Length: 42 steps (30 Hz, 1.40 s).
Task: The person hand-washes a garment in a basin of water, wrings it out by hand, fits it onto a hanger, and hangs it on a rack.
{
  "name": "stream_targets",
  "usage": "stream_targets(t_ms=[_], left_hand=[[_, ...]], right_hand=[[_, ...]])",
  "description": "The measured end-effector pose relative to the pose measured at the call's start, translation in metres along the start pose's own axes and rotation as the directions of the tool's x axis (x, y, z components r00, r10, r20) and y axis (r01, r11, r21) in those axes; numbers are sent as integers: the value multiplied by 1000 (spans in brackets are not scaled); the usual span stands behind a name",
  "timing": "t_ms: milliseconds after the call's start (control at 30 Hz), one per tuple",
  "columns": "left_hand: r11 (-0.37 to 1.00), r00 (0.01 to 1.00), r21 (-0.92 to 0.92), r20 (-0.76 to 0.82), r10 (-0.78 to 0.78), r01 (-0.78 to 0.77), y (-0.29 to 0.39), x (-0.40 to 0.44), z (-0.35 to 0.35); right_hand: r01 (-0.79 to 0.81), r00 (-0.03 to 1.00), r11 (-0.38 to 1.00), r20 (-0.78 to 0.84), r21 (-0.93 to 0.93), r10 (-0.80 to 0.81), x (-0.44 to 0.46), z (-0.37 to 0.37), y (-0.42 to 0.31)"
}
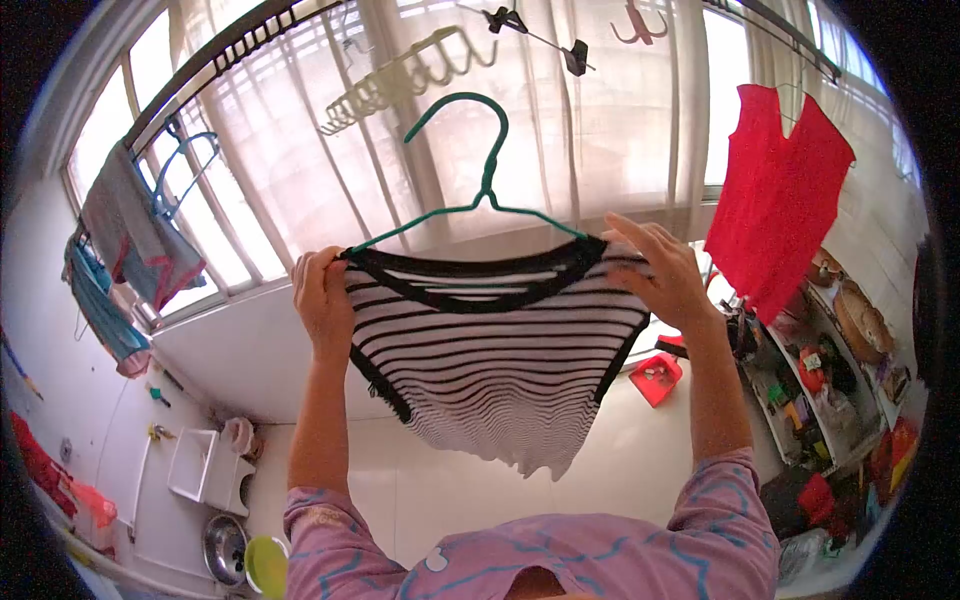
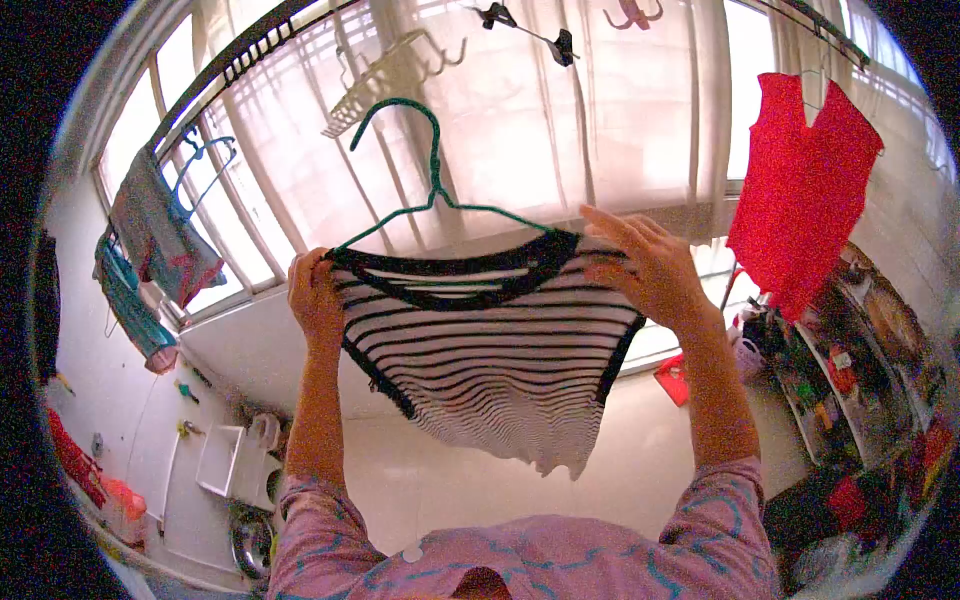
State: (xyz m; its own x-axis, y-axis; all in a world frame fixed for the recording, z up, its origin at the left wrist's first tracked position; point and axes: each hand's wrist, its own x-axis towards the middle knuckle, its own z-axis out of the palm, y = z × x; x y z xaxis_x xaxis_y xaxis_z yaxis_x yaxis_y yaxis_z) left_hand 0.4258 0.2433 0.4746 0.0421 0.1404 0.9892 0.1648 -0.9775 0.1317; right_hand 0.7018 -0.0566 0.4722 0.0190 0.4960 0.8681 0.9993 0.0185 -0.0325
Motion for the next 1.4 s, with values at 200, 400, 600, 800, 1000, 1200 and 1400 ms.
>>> stream_targets(t_ms=[200,400,600,800,1000,1200,1400], left_hand=[[984,960,-177,279,18,33,36,-4,40],[986,930,-160,368,13,49,53,-8,73],[919,793,-189,583,-179,347,-8,-98,43],[528,474,-62,539,-696,847,-127,-329,-39],[-208,-355,478,240,-904,853,-98,-530,-164],[-220,-395,550,221,-892,805,-85,-474,-164],[-188,-366,554,231,-901,811,-84,-455,-162]], right_hand=[[-322,947,940,31,114,320,-78,-48,11],[-485,852,873,-197,48,484,-92,-98,21],[-554,813,809,-337,-198,474,-67,-152,49],[-596,792,721,-408,-354,455,-16,-183,91],[-652,748,593,-528,-472,402,14,-225,136],[-624,732,650,-615,-434,292,27,-252,200],[-660,728,578,-598,-479,336,54,-234,215]])
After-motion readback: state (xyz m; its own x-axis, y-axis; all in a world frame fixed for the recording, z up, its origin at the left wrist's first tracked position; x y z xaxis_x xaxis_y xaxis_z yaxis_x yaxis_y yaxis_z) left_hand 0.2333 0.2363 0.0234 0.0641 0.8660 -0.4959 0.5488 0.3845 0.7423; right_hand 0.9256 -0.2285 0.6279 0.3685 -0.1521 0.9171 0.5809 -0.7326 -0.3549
